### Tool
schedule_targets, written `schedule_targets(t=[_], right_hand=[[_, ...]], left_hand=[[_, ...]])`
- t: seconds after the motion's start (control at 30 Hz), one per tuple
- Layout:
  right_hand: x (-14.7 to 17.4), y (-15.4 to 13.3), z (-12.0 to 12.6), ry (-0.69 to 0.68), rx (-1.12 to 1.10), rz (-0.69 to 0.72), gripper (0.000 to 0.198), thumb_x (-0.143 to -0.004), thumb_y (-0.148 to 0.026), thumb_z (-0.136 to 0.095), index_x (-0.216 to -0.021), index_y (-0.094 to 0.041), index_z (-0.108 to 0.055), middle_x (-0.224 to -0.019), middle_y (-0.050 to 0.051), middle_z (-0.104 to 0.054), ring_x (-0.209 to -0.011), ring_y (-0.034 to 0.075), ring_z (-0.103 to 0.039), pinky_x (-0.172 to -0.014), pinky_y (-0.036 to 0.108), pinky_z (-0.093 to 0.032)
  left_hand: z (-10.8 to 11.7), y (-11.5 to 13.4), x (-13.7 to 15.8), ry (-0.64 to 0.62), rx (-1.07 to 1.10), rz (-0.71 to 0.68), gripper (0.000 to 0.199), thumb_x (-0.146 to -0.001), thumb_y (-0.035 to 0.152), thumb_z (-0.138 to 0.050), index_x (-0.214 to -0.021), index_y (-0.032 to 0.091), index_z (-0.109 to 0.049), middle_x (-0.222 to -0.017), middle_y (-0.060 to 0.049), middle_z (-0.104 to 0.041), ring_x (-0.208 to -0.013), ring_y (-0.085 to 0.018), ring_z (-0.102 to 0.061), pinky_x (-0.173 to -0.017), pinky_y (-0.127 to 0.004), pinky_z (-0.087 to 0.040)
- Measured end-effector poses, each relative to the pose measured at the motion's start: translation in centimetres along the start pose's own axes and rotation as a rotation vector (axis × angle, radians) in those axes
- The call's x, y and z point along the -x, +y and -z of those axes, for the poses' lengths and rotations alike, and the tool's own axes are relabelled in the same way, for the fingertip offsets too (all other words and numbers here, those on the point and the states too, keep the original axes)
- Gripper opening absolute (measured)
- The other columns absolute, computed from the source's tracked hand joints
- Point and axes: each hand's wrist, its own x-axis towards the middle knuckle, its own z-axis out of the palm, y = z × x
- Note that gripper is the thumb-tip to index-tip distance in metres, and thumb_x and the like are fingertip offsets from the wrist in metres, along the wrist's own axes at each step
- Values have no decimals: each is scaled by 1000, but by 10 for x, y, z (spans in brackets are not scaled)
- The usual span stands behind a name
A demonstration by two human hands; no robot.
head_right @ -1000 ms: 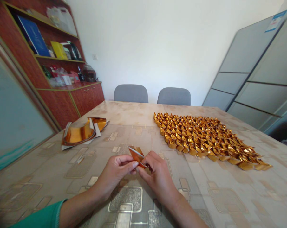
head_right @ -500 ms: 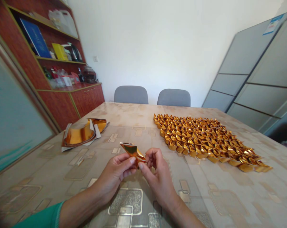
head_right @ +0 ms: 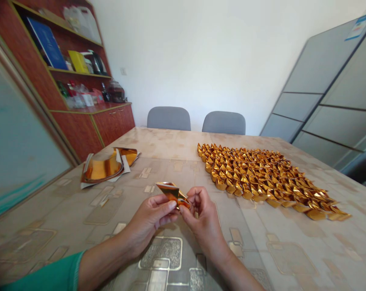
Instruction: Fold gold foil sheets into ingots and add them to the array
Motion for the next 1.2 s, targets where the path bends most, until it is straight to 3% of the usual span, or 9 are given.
schedule_targets(t=[0.2, 0.43, 0.73, 0.9, 1.03, 1.2], right_hand=[[0, -1, -1, 13, 9, -4, 20, -81, -21, -65, -86, -24, -46, -70, -7, -46, -58, 11, -42, -51, 23, -33], [-2, -11, 4, -95, -145, -62, 22, -84, -36, -67, -92, -23, -50, -74, -4, -50, -65, 13, -48, -56, 23, -39], [-1, -14, 4, -18, -49, -63, 22, -89, -44, -61, -93, -24, -53, -68, -4, -49, -61, 15, -47, -55, 25, -40], [-2, -9, 5, -109, 9, -151, 35, -87, -55, -57, -71, -23, -55, -64, -2, -50, -61, 17, -46, -57, 28, -39], [-2, -2, 2, -171, -7, -157, 33, -81, -52, -65, -71, -22, -57, -64, -2, -51, -60, 16, -45, -56, 26, -37], [0, 3, 2, -152, 78, -105, 33, -83, -48, -65, -68, -21, -54, -63, -3, -48, -60, 15, -42, -56, 25, -35]], left_hand=[[-1, 0, 0, 21, 4, 13, 32, -63, 32, -87, -86, 14, -75, -85, -5, -72, -72, -10, -63, -68, -20, -51], [4, -1, -4, 21, -5, 6, 29, -65, 34, -86, -82, 14, -75, -79, -4, -71, -65, -8, -60, -64, -19, -49], [3, 5, -6, 25, -17, 32, 27, -62, 31, -85, -78, 12, -73, -71, -2, -69, -62, -9, -59, -61, -20, -46], [7, 8, -6, 35, 66, 48, 27, -62, 29, -86, -81, 15, -74, -79, -2, -70, -69, -10, -62, -70, -23, -48], [7, 5, -6, 2, 86, 75, 30, -60, 29, -87, -82, 14, -74, -82, -4, -71, -71, -10, -62, -72, -23, -47], [7, 0, -9, -10, 39, 86, 31, -60, 32, -86, -79, 11, -73, -77, -5, -70, -64, -9, -59, -67, -22, -44]])
